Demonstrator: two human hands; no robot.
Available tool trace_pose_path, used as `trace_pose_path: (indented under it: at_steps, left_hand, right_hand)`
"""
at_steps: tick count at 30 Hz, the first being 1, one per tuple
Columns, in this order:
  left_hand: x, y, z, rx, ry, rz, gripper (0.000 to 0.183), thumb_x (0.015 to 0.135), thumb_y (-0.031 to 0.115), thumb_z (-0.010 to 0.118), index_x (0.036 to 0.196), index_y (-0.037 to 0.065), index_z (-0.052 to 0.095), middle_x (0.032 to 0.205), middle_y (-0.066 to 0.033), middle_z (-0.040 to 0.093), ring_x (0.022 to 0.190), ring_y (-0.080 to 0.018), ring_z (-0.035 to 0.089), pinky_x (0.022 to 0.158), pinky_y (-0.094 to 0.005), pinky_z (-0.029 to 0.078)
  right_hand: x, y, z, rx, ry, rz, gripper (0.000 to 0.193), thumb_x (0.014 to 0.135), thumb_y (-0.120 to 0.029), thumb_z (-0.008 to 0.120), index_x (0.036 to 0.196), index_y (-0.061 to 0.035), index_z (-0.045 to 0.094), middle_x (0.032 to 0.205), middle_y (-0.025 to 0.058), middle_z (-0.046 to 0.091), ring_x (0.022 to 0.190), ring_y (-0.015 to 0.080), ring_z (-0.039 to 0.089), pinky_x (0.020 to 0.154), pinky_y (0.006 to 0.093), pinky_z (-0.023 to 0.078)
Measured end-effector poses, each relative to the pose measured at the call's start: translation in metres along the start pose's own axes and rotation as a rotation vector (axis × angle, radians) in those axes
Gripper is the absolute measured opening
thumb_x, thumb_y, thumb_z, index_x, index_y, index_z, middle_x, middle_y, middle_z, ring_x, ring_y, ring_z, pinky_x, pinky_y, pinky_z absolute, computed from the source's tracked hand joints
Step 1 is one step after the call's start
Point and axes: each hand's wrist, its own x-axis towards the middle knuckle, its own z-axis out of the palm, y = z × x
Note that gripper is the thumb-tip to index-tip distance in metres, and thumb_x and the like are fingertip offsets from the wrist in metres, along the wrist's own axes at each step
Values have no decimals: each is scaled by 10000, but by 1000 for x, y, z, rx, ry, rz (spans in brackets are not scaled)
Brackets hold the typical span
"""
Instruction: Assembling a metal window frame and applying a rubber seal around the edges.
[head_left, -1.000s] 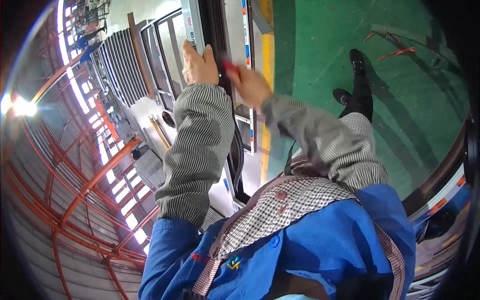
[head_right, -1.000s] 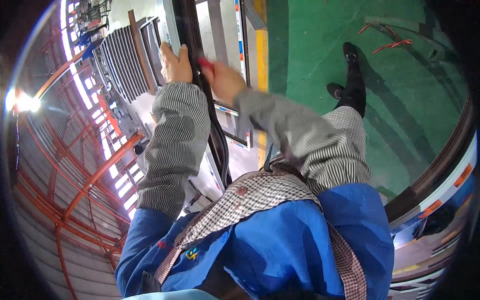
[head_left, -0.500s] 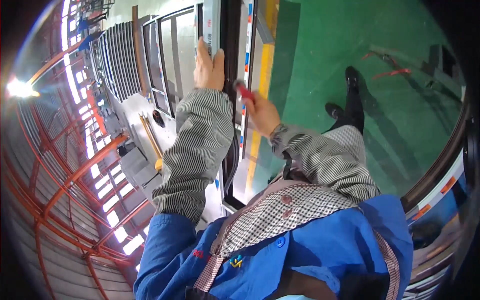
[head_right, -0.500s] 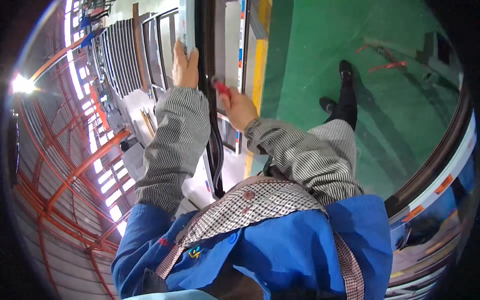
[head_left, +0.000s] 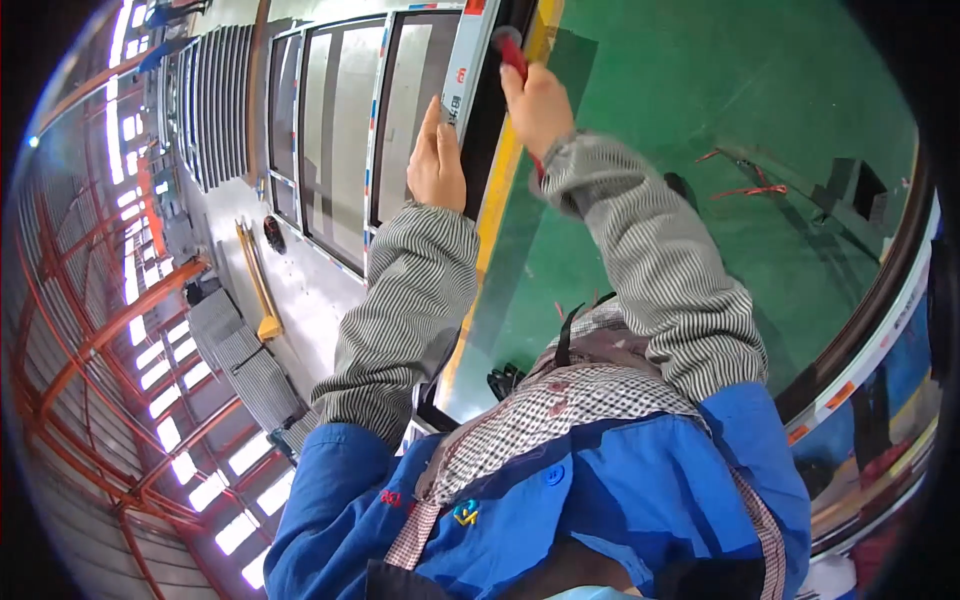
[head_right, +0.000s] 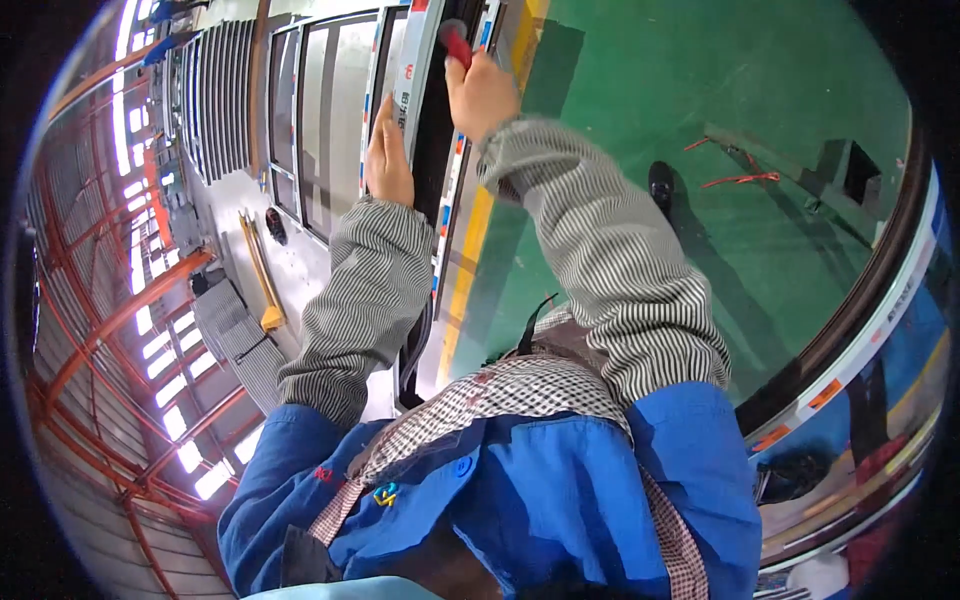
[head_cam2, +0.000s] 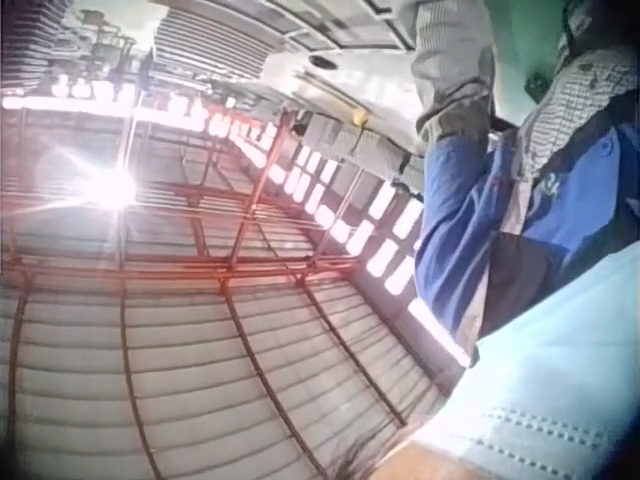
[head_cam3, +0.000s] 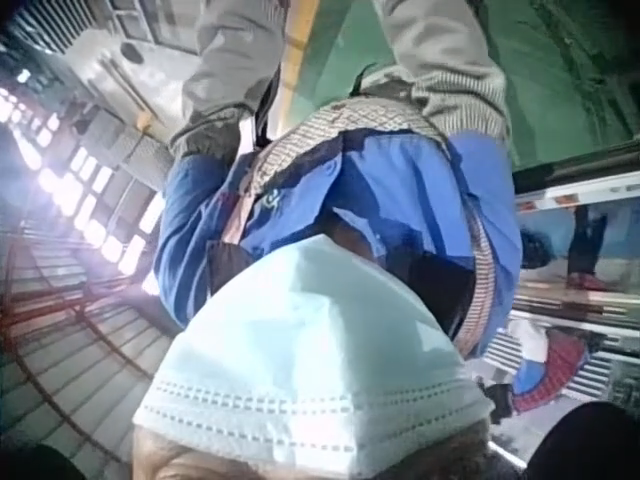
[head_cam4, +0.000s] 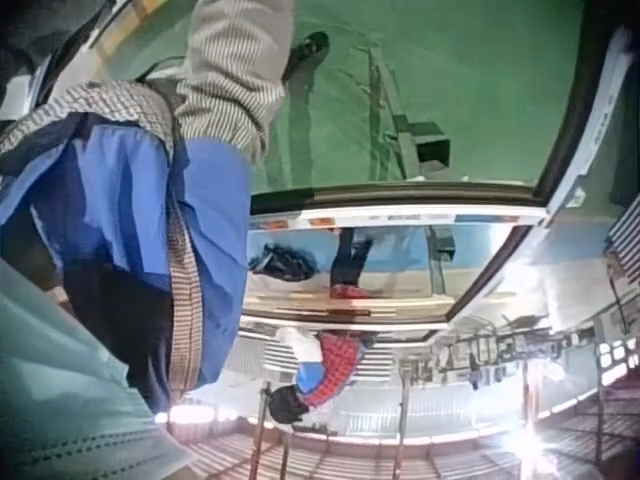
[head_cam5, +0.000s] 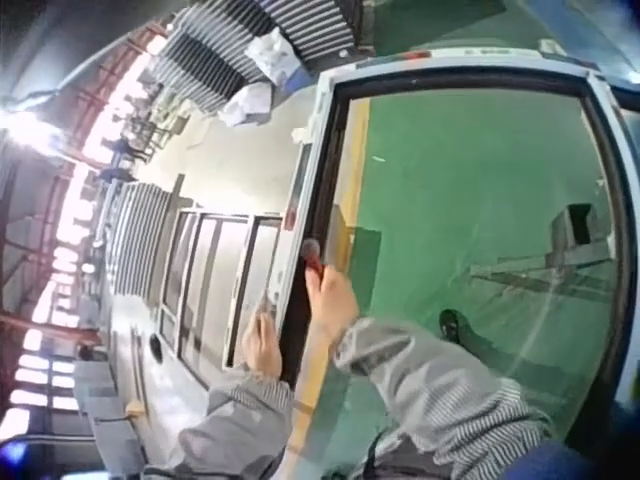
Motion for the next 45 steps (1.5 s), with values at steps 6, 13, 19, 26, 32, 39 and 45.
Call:
trace_pose_path:
  at_steps: [6,13,19,26,32,39,45]
  left_hand:
    - [5,-17,-6,35,50,101,475,933,355,366,1341,115,412,1205,-174,546,1013,-330,570,845,-377,440]
    - [0,1,-20,78,-31,-93,465,940,352,342,1346,131,398,1247,-172,519,1085,-332,542,908,-390,420]
    - [0,-14,-11,30,21,7,462,936,353,348,1339,134,407,1234,-165,530,1079,-331,543,913,-378,419]
    - [-26,1,-32,237,-80,-5,622,817,245,603,1357,91,334,1182,-171,516,1108,-324,498,926,-381,411]
    - [-70,-26,-25,283,130,-103,434,761,224,655,1109,64,452,986,-109,538,947,-286,537,778,-395,438]
    - [-78,-28,-19,293,215,-211,267,773,188,628,983,99,490,898,-65,537,890,-234,550,754,-368,435]
    - [-81,-28,-11,267,265,-291,325,709,228,679,974,120,525,878,-34,545,870,-213,552,756,-348,427]
  right_hand:
    - [-81,7,21,-5,-189,27,323,905,-318,490,899,1,544,813,252,597,783,425,576,673,468,446]
    - [151,-27,-16,120,86,-167,465,898,-392,438,700,18,535,483,129,481,421,257,482,446,422,349]
    - [138,-51,-37,-33,-191,234,470,903,-423,429,661,-26,498,472,75,452,378,192,432,385,378,306]
    - [-112,45,-1,-117,-491,117,285,936,-300,471,853,-29,491,619,56,512,396,123,440,366,289,345]
    - [-81,-38,-79,33,-524,330,263,947,-331,449,823,-99,442,597,-11,463,413,58,408,357,218,346]
    - [-19,-114,-56,-101,-792,225,279,950,-350,439,835,-96,446,606,7,480,422,88,430,384,235,380]
    - [32,-165,10,-253,-1243,11,264,957,-301,446,863,-56,475,666,23,504,515,92,467,491,231,407]
